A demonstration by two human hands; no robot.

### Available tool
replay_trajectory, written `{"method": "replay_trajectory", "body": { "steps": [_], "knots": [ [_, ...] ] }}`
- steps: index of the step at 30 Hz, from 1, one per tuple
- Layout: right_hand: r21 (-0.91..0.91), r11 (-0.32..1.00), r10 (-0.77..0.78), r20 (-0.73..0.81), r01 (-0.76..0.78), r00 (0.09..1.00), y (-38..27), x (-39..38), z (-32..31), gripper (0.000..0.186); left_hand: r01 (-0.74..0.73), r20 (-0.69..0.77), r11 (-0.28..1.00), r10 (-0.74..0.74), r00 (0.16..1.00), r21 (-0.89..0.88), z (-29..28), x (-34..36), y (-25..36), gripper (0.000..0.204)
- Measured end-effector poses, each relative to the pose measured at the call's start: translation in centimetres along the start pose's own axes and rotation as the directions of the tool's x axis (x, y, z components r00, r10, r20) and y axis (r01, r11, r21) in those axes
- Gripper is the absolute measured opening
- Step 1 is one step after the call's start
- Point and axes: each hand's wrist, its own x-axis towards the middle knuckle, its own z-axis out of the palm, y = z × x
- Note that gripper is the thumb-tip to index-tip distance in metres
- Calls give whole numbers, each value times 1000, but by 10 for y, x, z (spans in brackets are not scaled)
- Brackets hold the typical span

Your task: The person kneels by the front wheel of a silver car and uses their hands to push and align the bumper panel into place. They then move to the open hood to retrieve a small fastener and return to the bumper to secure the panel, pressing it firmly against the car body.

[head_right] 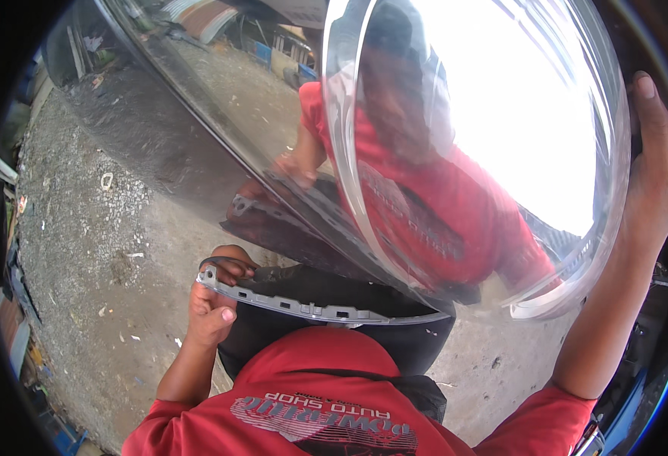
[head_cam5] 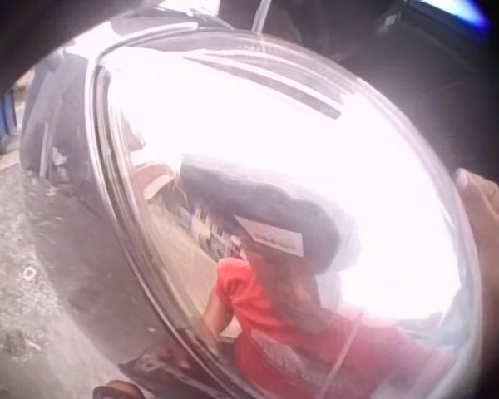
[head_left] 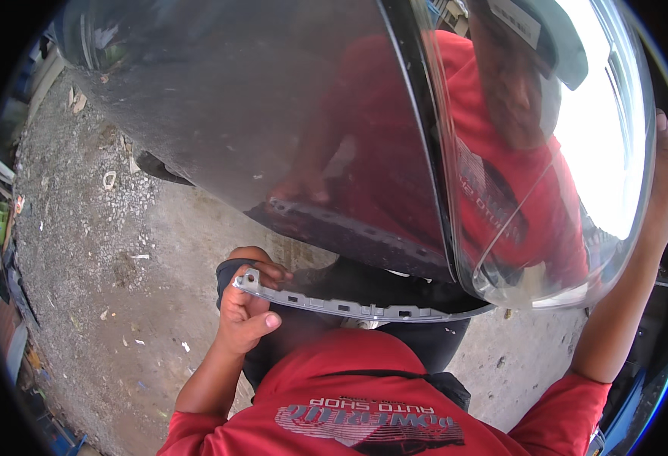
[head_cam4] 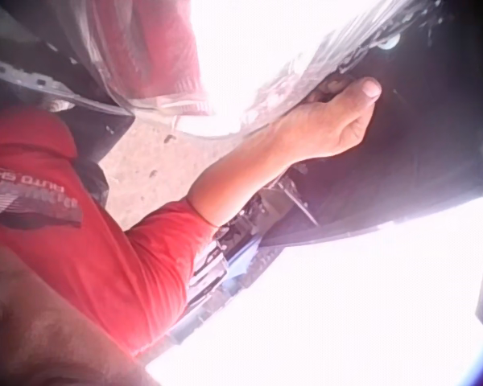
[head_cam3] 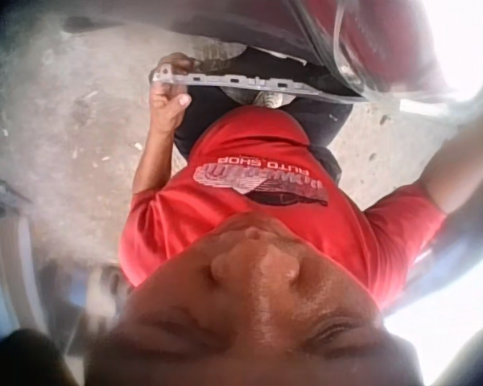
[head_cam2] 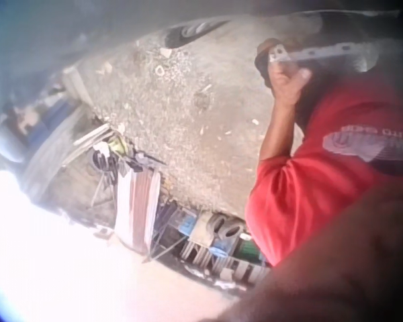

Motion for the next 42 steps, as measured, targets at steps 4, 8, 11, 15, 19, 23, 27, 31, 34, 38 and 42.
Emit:
{"method": "replay_trajectory", "body": {
  "steps": [4, 8, 11, 15, 19, 23, 27, 31, 34, 38, 42],
  "knots": [
    [296, 879, 358, 111, -374, 927, -26, 4, 5, 42, -18, -110, 996, 8, 994, -90, 6, 12, -5, 58],
    [365, 703, 592, 175, -610, 787, -52, 12, -14, 37, 7, -116, 934, -52, 992, -357, 14, 51, -10, 43],
    [590, 438, 687, 266, -678, 676, -50, 20, -14, 44, 44, -305, 881, -210, 929, -472, -49, 75, -93, 36],
    [687, 395, 571, 336, -609, 749, -20, 16, 3, 43, 602, -438, 758, -643, 628, -250, -83, 112, -214, 42],
    [679, 381, 535, 391, -627, 749, 6, 6, 20, 43, 688, -165, 632, -767, 620, -356, -63, 113, -268, 52],
    [640, 401, 547, 407, -656, 732, 24, 15, 19, 43, 606, -37, 561, -750, 661, -564, -72, 98, -284, 53],
    [617, 409, 557, 416, -673, 719, 40, 23, 15, 42, 634, 136, 571, -677, 723, -522, -76, 94, -293, 57],
    [590, 417, 569, 424, -692, 704, 50, 28, 9, 42, 651, 167, 559, -679, 715, -514, -69, 96, -286, 59],
    [579, 412, 575, 434, -704, 694, 59, 33, 5, 42, 705, 137, 595, -719, 682, -386, -67, 104, -274, 60],
    [574, 415, 574, 436, -706, 693, 67, 34, 1, 41, 733, 185, 556, -732, 655, -392, -75, 106, -281, 59],
    [573, 412, 575, 440, -709, 690, 74, 33, -3, 41, 751, 184, 572, -742, 645, -330, -81, 103, -293, 56]
  ]
}}
